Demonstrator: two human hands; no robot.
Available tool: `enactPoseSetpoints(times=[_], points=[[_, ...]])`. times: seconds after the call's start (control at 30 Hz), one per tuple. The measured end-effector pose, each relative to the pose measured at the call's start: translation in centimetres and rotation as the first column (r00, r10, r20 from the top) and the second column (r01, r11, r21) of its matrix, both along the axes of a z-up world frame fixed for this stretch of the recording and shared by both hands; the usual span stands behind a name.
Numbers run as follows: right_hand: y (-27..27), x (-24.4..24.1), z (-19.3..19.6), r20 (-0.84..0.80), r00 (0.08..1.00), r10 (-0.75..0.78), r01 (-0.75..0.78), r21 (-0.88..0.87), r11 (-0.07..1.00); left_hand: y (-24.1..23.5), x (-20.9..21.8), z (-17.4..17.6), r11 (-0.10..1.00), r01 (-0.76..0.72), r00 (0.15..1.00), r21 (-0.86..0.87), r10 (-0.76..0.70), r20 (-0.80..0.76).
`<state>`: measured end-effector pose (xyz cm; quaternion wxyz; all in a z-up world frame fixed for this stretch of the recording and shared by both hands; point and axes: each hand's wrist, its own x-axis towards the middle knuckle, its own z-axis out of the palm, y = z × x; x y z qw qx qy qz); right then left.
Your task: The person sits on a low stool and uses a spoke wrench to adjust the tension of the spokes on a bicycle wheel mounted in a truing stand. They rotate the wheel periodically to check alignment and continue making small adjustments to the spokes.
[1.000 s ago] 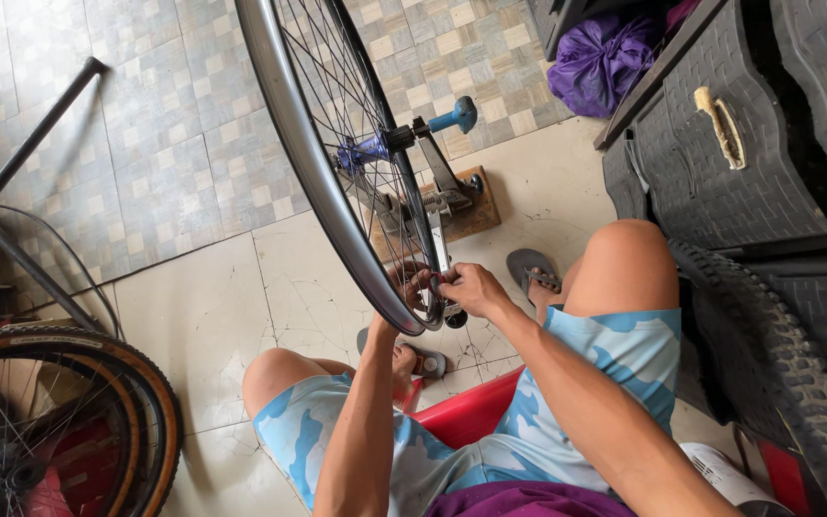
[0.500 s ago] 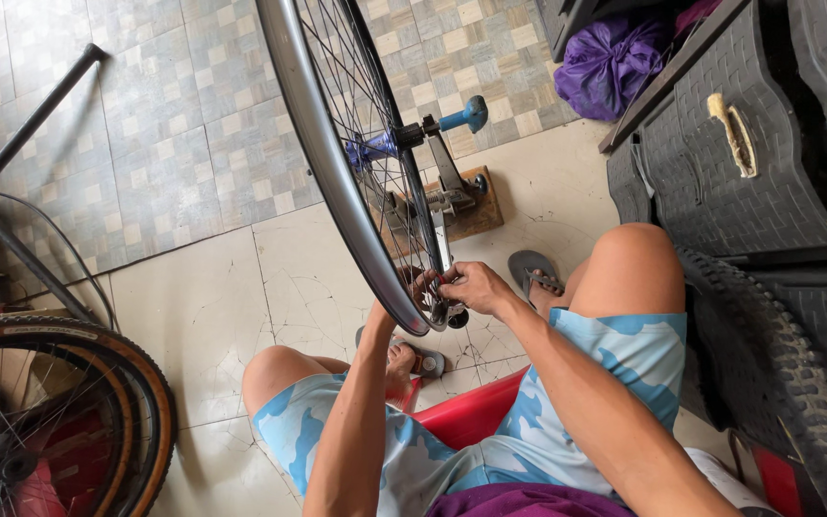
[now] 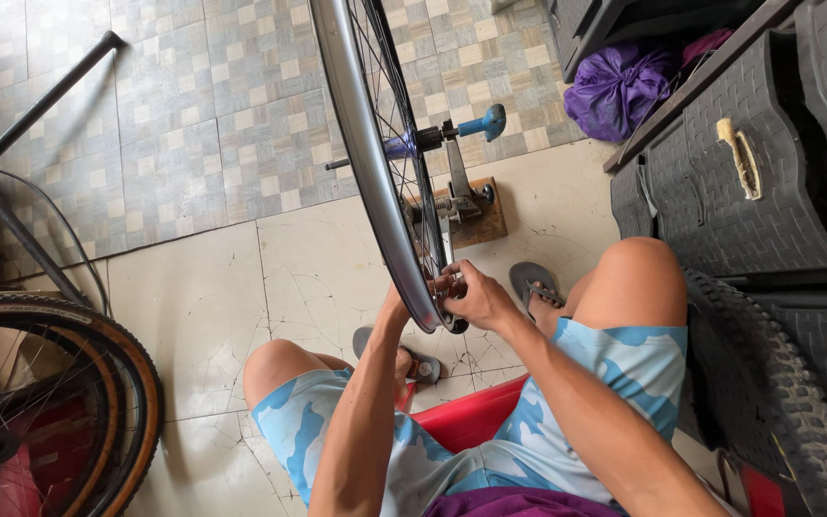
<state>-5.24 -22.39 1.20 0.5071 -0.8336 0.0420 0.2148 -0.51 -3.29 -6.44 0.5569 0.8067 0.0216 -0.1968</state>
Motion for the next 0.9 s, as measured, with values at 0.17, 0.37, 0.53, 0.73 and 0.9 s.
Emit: enactPoseSetpoints(times=[0.17, 0.37, 0.53, 0.73, 0.9], points=[[1.9, -0.5, 1.5, -0.014, 0.999, -0.044, 0.039, -0.258, 0.965, -0.6, -0.4, -2.3, 0.972, -0.137, 0.989, -0.189, 0.144, 0.026], [1.2, -0.2, -2.1, -0.017, 0.999, -0.032, 0.033, 0.021, 0.999, 0.8, 0.1, 0.8, 0.970, 0.084, 0.996, 0.226, -0.075, -0.051], [1.2, -0.1, -2.6, -0.009, 0.998, -0.062, 0.063, 0.086, 0.994, 0.9, -0.2, 1.5, 0.975, 0.221, 0.966, 0.033, -0.223, 0.129], [2.1, -1.0, -0.3, 0.163, 0.983, -0.087, 0.116, -0.175, 0.978, -1.2, -0.8, 3.4, 0.988, -0.005, 0.996, -0.153, 0.019, 0.088], [1.6, -0.6, -1.8, 0.049, 0.995, -0.085, 0.084, 0.020, 0.996, 0.7, -0.2, 1.9, 0.991, 0.127, 0.981, 0.037, -0.131, 0.140]])
